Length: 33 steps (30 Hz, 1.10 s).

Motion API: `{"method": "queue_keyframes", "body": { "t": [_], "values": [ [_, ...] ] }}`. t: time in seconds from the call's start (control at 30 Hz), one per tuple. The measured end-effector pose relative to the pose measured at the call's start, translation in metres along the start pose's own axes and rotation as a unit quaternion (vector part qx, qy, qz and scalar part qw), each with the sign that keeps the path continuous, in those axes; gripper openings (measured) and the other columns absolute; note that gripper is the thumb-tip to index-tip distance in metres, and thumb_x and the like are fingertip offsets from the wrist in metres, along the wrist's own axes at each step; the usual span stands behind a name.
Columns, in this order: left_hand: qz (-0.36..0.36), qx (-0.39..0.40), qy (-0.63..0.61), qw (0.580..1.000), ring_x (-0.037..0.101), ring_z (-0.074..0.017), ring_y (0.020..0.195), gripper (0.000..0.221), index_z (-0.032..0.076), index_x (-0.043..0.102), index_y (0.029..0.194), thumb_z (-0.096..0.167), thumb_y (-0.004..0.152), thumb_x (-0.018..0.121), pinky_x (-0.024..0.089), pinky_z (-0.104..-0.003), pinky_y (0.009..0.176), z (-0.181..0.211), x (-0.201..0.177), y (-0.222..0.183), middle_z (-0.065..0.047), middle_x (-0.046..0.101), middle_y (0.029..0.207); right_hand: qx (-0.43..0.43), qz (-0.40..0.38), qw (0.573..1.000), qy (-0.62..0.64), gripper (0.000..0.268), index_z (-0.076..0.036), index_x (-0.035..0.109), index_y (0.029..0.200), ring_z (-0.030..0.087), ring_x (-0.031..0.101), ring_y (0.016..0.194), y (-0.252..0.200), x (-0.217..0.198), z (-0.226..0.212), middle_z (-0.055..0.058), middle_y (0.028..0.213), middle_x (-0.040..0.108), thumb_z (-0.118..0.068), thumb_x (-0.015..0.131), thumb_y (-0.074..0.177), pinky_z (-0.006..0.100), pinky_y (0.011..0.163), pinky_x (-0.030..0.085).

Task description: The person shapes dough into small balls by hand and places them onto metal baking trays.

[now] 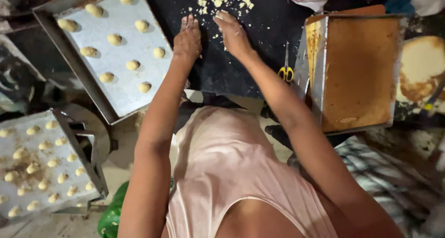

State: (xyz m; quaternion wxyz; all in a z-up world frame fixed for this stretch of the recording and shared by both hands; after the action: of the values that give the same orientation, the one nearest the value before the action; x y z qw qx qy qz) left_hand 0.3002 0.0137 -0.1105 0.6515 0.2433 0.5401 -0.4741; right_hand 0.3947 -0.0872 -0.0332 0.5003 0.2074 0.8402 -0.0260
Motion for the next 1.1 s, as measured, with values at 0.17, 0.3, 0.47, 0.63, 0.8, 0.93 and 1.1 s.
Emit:
{"method": "queue_keyframes", "body": {
  "t": [0.17, 0.3, 0.47, 0.63, 0.8, 0.93, 1.1],
  "values": [
    [-0.029, 0.001, -0.034, 0.999, 0.027, -0.0319, 0.153, 0.056, 0.000, 0.036, 0.154, 0.016, 0.102, 0.046, 0.039, -0.039, 0.113, -0.004, 0.007, 0.003, -0.015, 0.027, 0.166, 0.127, 0.056, 0.986, 0.093, 0.047, -0.004, 0.057, 0.145, 0.033, 0.050, 0.144, 0.000, -0.019, 0.010, 0.017, 0.152, 0.055, 0.005, 0.057, 0.099, 0.041, 0.123, 0.038],
    [-0.004, 0.032, 0.033, 0.999, 0.028, -0.0355, 0.153, 0.058, -0.003, 0.038, 0.156, 0.015, 0.102, 0.048, 0.040, -0.038, 0.115, 0.003, 0.012, 0.002, -0.020, 0.029, 0.166, 0.125, 0.043, 0.990, -0.048, 0.040, -0.004, 0.059, 0.136, 0.037, 0.049, 0.143, 0.009, -0.001, -0.005, 0.019, 0.148, 0.056, -0.002, 0.064, 0.096, 0.042, 0.120, 0.038],
    [0.024, 0.056, 0.021, 0.998, 0.031, -0.0362, 0.152, 0.059, -0.005, 0.040, 0.155, 0.015, 0.101, 0.052, 0.041, -0.038, 0.116, -0.001, 0.014, -0.001, -0.021, 0.031, 0.166, 0.017, 0.026, 0.987, 0.160, 0.045, 0.002, 0.064, 0.137, 0.045, 0.050, 0.134, 0.016, 0.006, -0.021, 0.027, 0.141, 0.058, 0.004, 0.064, 0.092, 0.049, 0.112, 0.039],
    [0.033, 0.050, -0.039, 0.997, 0.032, -0.0376, 0.152, 0.056, -0.007, 0.043, 0.153, 0.014, 0.102, 0.054, 0.042, -0.040, 0.114, -0.007, 0.021, 0.003, -0.023, 0.033, 0.165, 0.143, 0.055, 0.988, 0.029, 0.037, 0.001, 0.065, 0.127, 0.043, 0.061, 0.118, 0.018, 0.004, -0.004, 0.023, 0.123, 0.068, -0.013, 0.076, 0.095, 0.047, 0.102, 0.048],
    [0.070, 0.070, -0.016, 0.995, 0.033, -0.0381, 0.150, 0.055, -0.004, 0.046, 0.151, 0.014, 0.100, 0.056, 0.040, -0.041, 0.119, -0.009, 0.016, 0.004, -0.021, 0.037, 0.162, 0.023, 0.080, 0.996, 0.043, 0.028, -0.001, 0.066, 0.128, 0.038, 0.061, 0.130, 0.023, -0.007, -0.041, 0.020, 0.135, 0.067, 0.001, 0.064, 0.099, 0.044, 0.113, 0.048],
    [0.026, 0.050, -0.084, 0.995, 0.031, -0.0371, 0.151, 0.051, -0.002, 0.045, 0.150, 0.011, 0.102, 0.053, 0.041, -0.042, 0.115, -0.016, 0.019, 0.007, -0.020, 0.036, 0.164, 0.009, 0.086, 0.976, 0.199, 0.036, 0.003, 0.063, 0.135, 0.037, 0.060, 0.133, 0.022, -0.019, -0.029, 0.021, 0.141, 0.063, 0.005, 0.062, 0.099, 0.043, 0.112, 0.048],
    [0.007, 0.034, -0.063, 0.997, 0.028, -0.0360, 0.153, 0.059, 0.001, 0.042, 0.153, 0.004, 0.096, 0.054, 0.041, -0.040, 0.117, -0.012, 0.007, 0.004, -0.018, 0.032, 0.166, 0.037, 0.131, 0.986, 0.095, 0.033, 0.001, 0.064, 0.127, 0.035, 0.063, 0.125, 0.017, -0.008, -0.023, 0.018, 0.132, 0.066, 0.000, 0.068, 0.094, 0.042, 0.108, 0.050]
  ]
}}
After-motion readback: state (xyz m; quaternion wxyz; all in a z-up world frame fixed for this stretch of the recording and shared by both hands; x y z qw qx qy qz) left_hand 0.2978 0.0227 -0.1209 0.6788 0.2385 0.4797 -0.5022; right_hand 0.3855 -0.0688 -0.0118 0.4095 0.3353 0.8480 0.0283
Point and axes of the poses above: each hand's wrist, its own y-axis towards the middle knuckle, its own x-axis out of the palm, z = x × y, the point moved 10 cm from there along y, towards the middle knuckle
